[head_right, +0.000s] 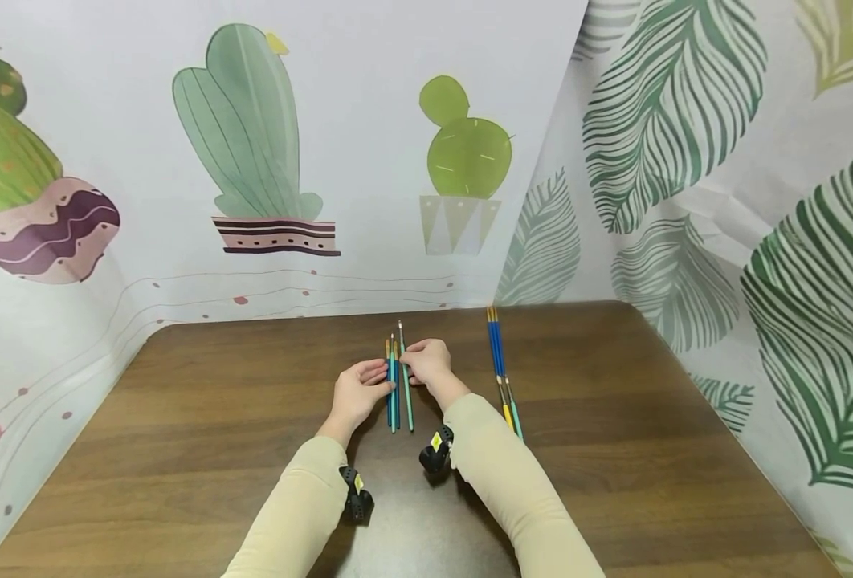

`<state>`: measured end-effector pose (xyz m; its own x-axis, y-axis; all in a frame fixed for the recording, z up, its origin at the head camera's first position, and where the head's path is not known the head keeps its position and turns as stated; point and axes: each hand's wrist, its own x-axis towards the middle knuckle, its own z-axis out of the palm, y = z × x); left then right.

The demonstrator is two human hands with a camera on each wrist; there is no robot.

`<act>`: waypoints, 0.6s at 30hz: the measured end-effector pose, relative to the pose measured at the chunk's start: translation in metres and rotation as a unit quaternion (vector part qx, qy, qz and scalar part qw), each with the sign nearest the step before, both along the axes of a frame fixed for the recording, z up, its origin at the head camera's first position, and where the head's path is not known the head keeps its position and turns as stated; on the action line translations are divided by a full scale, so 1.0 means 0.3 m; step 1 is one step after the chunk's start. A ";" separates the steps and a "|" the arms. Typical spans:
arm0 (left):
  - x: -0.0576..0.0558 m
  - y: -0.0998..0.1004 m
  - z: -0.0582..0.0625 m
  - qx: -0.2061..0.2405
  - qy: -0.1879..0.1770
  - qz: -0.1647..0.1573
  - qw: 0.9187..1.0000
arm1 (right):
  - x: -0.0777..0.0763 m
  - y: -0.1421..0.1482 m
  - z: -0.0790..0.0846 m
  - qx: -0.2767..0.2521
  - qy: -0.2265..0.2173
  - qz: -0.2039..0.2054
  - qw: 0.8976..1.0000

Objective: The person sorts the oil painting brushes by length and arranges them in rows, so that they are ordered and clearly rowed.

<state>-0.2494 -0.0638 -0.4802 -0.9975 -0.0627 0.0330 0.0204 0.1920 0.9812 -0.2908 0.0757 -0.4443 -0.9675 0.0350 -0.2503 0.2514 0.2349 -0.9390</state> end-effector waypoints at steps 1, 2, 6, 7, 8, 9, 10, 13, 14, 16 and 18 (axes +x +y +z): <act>0.000 0.000 -0.001 0.003 0.003 -0.001 1.000 | 0.001 0.004 0.002 -0.002 0.000 0.000 1.000; -0.001 0.000 -0.003 0.005 0.007 -0.002 1.000 | 0.001 0.007 0.004 -0.004 -0.001 0.000 1.000; -0.004 -0.002 -0.007 0.017 0.012 -0.008 1.000 | 0.003 0.019 0.005 -0.011 -0.001 0.000 1.000; -0.004 -0.002 -0.008 0.017 0.013 -0.008 1.000 | 0.004 0.021 0.004 -0.013 -0.001 -0.001 1.000; -0.004 -0.003 -0.009 0.019 0.013 -0.008 1.000 | 0.006 0.024 0.004 -0.016 -0.001 -0.002 1.000; -0.004 -0.003 -0.010 0.020 0.012 -0.008 1.000 | 0.008 0.026 0.004 -0.020 -0.002 -0.002 1.000; -0.004 -0.003 -0.010 0.019 0.012 -0.007 1.000 | 0.010 0.028 0.005 -0.023 -0.003 -0.003 1.000; -0.003 -0.002 -0.009 0.017 0.010 -0.003 1.000 | 0.018 0.035 0.009 -0.033 -0.005 -0.003 0.999; -0.002 -0.002 -0.008 0.017 0.010 -0.003 1.000 | 0.021 0.038 0.011 -0.034 -0.005 -0.003 0.999; -0.001 -0.001 -0.006 0.014 0.014 -0.003 1.000 | 0.025 0.044 0.015 -0.036 -0.005 0.000 0.999; 0.001 0.001 -0.004 0.013 0.015 -0.003 1.000 | 0.026 0.051 0.018 -0.035 -0.004 0.002 0.999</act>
<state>-0.2491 -0.0636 -0.4812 -0.9964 -0.0576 0.0620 0.0517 0.1660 0.9848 -0.2829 0.0909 -0.4389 -0.9655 0.0124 -0.2602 0.2584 0.1700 -0.9509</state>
